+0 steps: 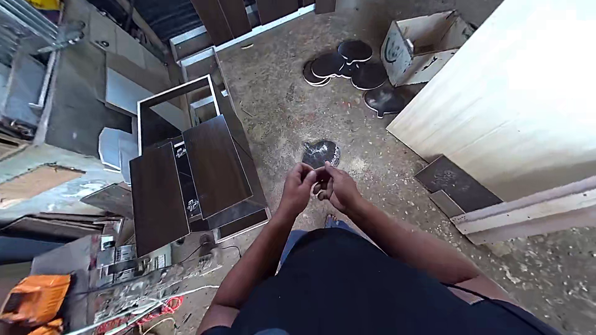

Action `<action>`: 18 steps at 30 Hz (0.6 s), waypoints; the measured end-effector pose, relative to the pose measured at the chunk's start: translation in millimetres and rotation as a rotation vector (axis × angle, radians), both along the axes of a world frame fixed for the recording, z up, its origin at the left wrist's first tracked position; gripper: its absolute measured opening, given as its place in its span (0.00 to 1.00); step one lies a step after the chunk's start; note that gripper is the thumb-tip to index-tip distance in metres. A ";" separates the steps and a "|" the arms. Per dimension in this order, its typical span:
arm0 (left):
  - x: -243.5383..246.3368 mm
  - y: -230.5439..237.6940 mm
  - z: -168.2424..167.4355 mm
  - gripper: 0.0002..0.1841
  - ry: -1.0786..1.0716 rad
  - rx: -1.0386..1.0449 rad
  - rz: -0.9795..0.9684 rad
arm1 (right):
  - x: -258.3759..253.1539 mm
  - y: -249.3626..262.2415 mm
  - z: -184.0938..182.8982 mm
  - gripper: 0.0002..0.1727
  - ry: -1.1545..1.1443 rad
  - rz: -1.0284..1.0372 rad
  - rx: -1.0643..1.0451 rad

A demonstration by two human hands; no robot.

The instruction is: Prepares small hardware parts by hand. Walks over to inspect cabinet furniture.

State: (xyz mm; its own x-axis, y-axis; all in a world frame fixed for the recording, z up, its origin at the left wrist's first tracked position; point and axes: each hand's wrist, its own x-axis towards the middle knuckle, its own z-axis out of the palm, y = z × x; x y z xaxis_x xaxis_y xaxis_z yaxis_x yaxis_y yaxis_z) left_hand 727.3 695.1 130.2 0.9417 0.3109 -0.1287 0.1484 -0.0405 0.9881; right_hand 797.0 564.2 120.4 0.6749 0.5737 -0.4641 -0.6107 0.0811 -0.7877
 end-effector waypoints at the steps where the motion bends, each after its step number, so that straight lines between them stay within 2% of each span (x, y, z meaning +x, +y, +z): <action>1: 23.6 9.3 5.0 0.07 0.044 0.163 -0.100 | 25.4 11.1 0.9 0.36 0.178 0.024 0.029; 3: 68.6 28.9 12.4 0.09 0.132 0.384 -0.257 | 70.2 36.1 -2.1 0.40 0.386 0.001 0.075; 5: 112.2 54.4 13.1 0.13 0.173 0.508 -0.344 | 111.5 65.8 -8.3 0.38 0.469 -0.105 0.111; 9: 197.2 119.3 0.2 0.14 0.210 0.558 -0.346 | 192.8 128.6 -24.3 0.34 0.518 -0.192 0.103; 13: 294.0 202.8 -13.7 0.07 0.209 0.560 -0.298 | 282.1 203.7 -35.5 0.33 0.514 -0.225 0.104; 15: 346.4 248.6 -14.1 0.05 0.190 0.593 -0.331 | 326.2 249.8 -34.1 0.31 0.521 -0.264 0.143; 18: 416.3 308.0 -3.3 0.07 0.193 0.710 -0.427 | 385.5 310.6 -22.0 0.30 0.527 -0.316 0.205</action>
